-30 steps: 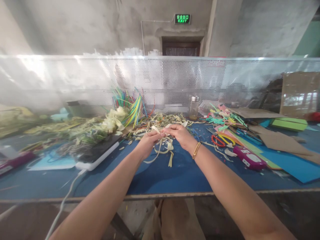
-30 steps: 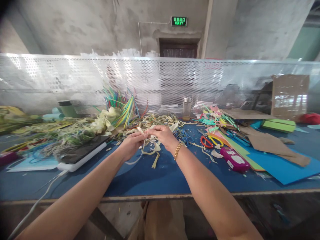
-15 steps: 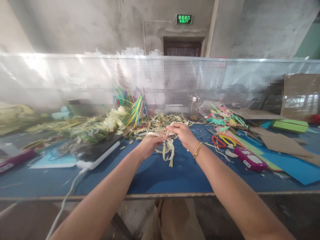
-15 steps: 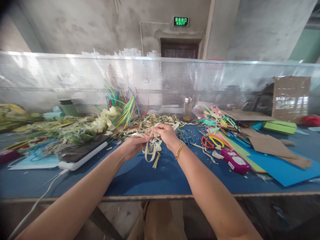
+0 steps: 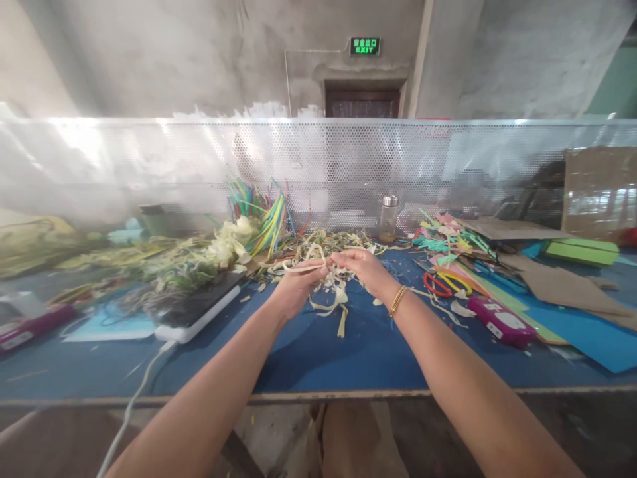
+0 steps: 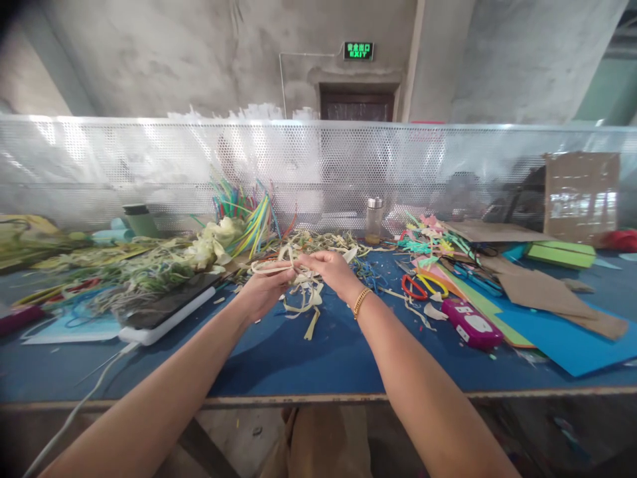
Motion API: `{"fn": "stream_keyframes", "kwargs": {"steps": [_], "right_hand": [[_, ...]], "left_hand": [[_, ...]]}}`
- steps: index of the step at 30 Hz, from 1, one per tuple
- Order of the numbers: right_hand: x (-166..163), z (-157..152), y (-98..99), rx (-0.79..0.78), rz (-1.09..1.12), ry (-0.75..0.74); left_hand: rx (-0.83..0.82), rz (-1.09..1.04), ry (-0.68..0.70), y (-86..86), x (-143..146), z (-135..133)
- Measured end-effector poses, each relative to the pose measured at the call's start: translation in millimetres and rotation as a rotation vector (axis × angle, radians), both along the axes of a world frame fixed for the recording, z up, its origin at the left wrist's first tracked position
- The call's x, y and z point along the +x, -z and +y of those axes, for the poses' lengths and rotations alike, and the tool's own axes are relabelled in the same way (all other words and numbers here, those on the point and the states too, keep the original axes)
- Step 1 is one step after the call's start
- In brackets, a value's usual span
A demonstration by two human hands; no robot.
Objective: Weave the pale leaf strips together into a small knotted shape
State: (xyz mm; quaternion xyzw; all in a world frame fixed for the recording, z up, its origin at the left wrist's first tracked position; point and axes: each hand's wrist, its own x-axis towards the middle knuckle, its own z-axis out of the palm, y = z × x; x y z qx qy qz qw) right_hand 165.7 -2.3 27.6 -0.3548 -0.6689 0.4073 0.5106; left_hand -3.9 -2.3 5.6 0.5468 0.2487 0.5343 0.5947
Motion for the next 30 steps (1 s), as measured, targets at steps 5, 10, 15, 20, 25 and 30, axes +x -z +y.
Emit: {"fn": "stream_keyframes", "kwargs": {"steps": [5,10,15,20,25,30], "right_hand": [[-0.7,-3.0,1.0,0.051,-0.107,0.013],[0.4,-1.0,3.8,0.075,-0.184,0.026],[3.9,-0.3,0.6,0.117,-0.273,0.071],[7.7,-0.1,-3.2,0.162,-0.291,0.136],[6.2,1.6,-0.2,0.207,-0.340,0.187],[5.0,1.0,0.8,0.215,-0.339,0.168]], "left_hand": [[-0.015,-0.042,-0.025,-0.4,-0.8,2.7],[0.000,-0.047,-0.014,1.3,0.0,3.9],[0.046,-0.082,-0.069,6.9,0.6,10.4],[0.036,-0.042,-0.091,8.7,1.6,10.1],[0.005,0.088,-0.057,5.5,0.1,4.9],[0.021,0.155,-0.132,7.0,-2.8,7.9]]}}
